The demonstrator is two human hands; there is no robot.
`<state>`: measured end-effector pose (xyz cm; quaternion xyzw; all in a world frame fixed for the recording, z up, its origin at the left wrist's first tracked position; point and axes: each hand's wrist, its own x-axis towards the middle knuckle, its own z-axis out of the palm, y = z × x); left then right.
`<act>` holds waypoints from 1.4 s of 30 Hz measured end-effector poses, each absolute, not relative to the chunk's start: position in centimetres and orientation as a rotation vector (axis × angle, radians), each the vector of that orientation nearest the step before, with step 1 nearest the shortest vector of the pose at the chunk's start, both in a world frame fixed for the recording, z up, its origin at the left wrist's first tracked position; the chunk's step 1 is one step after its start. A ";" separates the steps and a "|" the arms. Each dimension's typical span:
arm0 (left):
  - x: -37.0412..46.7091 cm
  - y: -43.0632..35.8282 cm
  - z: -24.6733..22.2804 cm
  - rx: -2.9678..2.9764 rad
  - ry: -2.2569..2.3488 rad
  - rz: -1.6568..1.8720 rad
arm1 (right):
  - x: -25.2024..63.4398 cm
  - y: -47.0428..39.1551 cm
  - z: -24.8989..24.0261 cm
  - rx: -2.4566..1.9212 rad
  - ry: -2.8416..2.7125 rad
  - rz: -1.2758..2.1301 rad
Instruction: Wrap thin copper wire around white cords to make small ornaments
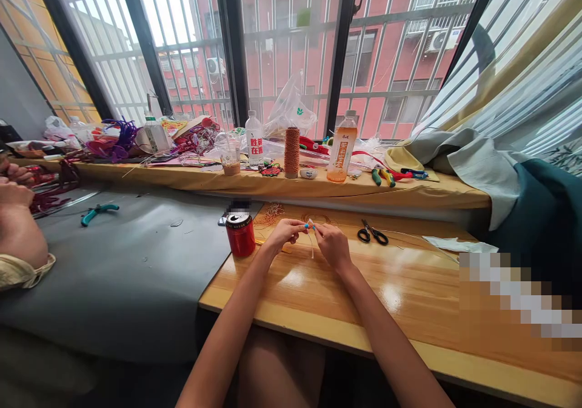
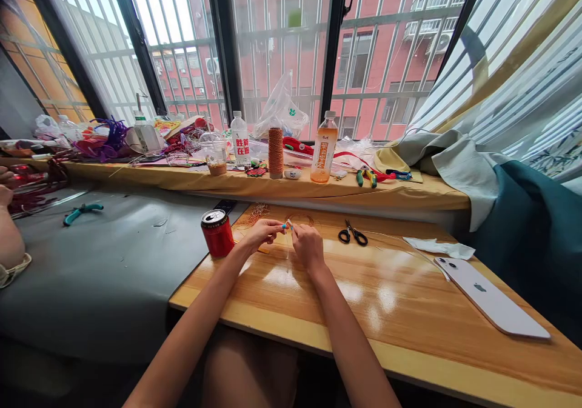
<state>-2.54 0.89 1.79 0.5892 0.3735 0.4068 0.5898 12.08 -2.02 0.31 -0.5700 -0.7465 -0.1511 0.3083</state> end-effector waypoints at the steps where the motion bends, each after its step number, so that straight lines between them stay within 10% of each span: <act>1: -2.5 0.9 1.8 1.346 0.852 0.949 | 12.1 -2.0 0.3 -1.500 -1.977 -0.388; 42: -1.4 1.5 0.5 1.095 0.781 1.226 | 11.6 -1.8 0.4 -1.176 -1.973 0.307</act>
